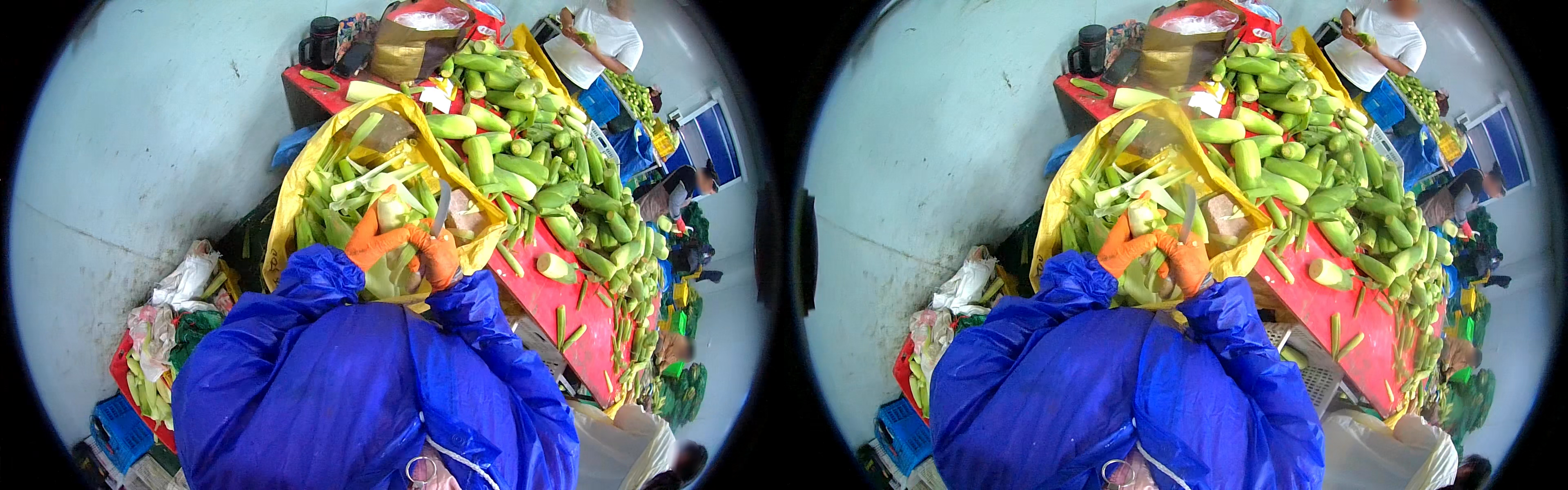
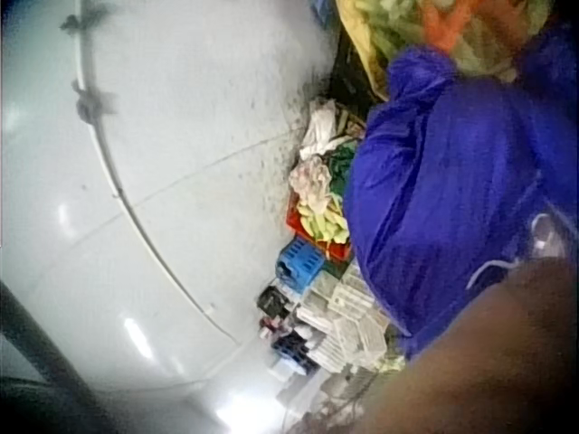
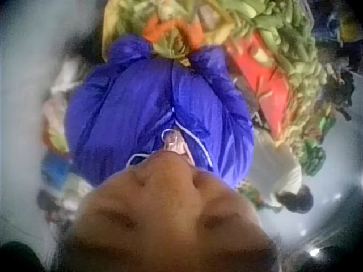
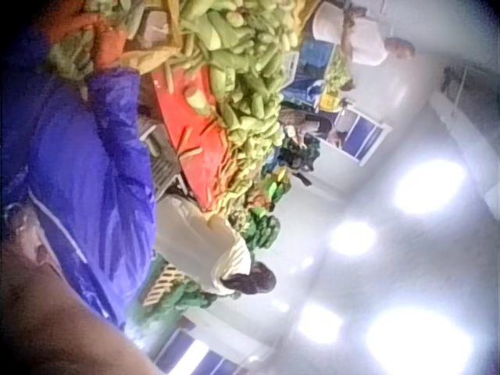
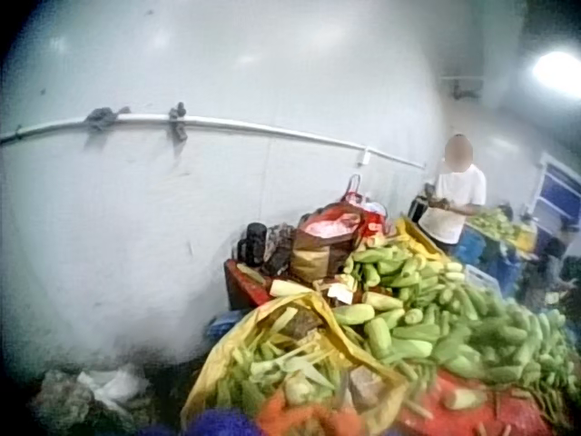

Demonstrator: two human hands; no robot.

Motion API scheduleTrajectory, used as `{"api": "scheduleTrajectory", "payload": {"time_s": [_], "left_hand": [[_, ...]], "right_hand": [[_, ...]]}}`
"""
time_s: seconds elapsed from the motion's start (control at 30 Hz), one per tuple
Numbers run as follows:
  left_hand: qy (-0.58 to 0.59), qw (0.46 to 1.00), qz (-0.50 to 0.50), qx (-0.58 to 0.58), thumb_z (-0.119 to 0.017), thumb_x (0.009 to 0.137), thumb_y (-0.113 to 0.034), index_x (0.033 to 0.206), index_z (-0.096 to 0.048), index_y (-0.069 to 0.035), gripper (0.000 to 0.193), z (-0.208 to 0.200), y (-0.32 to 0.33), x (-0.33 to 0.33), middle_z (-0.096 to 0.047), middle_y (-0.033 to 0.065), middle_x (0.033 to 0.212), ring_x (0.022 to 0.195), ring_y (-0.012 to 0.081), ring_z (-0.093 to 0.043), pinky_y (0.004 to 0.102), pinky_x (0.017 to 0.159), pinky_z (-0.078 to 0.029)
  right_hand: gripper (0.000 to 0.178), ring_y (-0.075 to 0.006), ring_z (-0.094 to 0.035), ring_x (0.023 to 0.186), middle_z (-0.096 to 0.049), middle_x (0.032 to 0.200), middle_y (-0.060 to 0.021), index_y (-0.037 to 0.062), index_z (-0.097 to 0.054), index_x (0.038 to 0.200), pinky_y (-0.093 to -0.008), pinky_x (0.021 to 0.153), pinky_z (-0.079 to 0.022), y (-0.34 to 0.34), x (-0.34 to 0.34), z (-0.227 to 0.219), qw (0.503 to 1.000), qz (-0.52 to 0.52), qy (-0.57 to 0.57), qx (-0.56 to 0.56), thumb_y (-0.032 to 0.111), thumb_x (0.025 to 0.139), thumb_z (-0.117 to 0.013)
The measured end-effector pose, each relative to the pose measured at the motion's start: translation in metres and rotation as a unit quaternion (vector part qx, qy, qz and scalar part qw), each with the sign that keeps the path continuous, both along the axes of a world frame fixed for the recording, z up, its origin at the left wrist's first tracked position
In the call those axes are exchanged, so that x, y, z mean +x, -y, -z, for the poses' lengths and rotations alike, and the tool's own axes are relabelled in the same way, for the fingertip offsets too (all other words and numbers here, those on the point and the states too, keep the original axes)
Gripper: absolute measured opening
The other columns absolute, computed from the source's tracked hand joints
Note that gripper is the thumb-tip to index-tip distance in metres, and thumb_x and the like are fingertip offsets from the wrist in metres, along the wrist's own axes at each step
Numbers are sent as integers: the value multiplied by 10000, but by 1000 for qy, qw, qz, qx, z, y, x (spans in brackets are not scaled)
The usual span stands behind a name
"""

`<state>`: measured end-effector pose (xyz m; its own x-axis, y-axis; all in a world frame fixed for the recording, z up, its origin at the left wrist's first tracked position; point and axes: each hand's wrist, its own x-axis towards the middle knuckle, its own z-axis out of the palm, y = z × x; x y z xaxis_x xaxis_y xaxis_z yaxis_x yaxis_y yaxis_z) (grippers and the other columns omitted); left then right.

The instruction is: The person uses a knife to peel the outer layers of green vegetables, likely corn or similar produce, and places the peeled items into a white basket. The person works at a red table with a large pile of vegetables and wears orange gloves.

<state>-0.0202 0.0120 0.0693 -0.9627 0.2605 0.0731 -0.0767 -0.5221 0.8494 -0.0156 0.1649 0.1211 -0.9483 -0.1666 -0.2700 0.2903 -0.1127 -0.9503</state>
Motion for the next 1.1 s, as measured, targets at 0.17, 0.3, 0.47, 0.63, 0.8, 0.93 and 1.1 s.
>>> {"api": "scheduleTrajectory", "payload": {"time_s": [0.17, 0.3, 0.47, 0.63, 0.8, 0.93, 1.1], "left_hand": [[86, 992, -90, -14, -640, 907, -297, 1328, -487, -11, 532, 7, 10, -10, -601, 110, 1192, 1066, 195, -568, 322, 958, -428], [107, 944, -242, 198, -528, 950, -432, 1289, -488, 24, 569, 55, 41, -34, -574, 138, 1229, 1149, 261, -543, 409, 1034, -395], [79, 950, -239, 183, -528, 942, -450, 1362, -413, 9, 633, 32, 82, -38, -542, 167, 1277, 1188, 265, -511, 415, 1058, -369], [17, 996, -72, 46, -601, 921, -329, 1450, -309, -20, 679, 2, 48, -24, -512, 147, 1334, 1195, 241, -510, 376, 1059, -359], [-54, 998, 41, -1, -613, 927, -253, 1467, -295, -47, 660, 8, 41, -21, -492, 104, 1365, 1247, 187, -457, 342, 1074, -327], [-71, 992, 103, 2, -623, 915, -252, 1475, -289, -62, 679, 1, 41, -19, -486, 108, 1373, 1268, 201, -438, 357, 1081, -312], [-21, 996, 58, 67, -647, 890, -270, 1476, -292, -69, 714, -7, 34, -14, -484, 100, 1374, 1260, 198, -437, 346, 1079, -311]], "right_hand": [[292, -119, -468, 404, -551, 643, -16, 24, -600, 918, -245, 386, -348, -4, 1, 9, 996, 83, -2, 20, 282, 834, -708], [242, -114, -479, 440, -575, 674, -19, 57, -596, 963, -241, 407, -362, -63, -17, 57, 971, 178, -61, -147, 242, 838, -688], [432, -128, -495, 451, -638, 786, -75, -3, -600, 1118, -265, 406, -373, -96, -32, 63, 972, 204, -17, 119, 315, 841, -693], [609, -201, -635, 857, -677, 1034, -127, 66, -568, 1277, -332, 787, -503, -30, -42, -1, 944, -17, -118, 309, 388, 786, -735], [544, -186, -632, 886, -682, 1010, -108, 106, -610, 1244, -317, 825, -486, 0, -42, -23, 908, -202, -155, 333, 331, 769, -744], [416, -85, -551, 621, -629, 783, -17, 72, -644, 1176, -256, 534, -462, -5, -39, -22, 952, -191, -41, 234, 214, 788, -699], [244, -109, -518, 482, -585, 640, -42, -31, -641, 945, -250, 445, -419, -4, -34, -7, 986, -135, 20, 91, 144, 781, -689]]}}
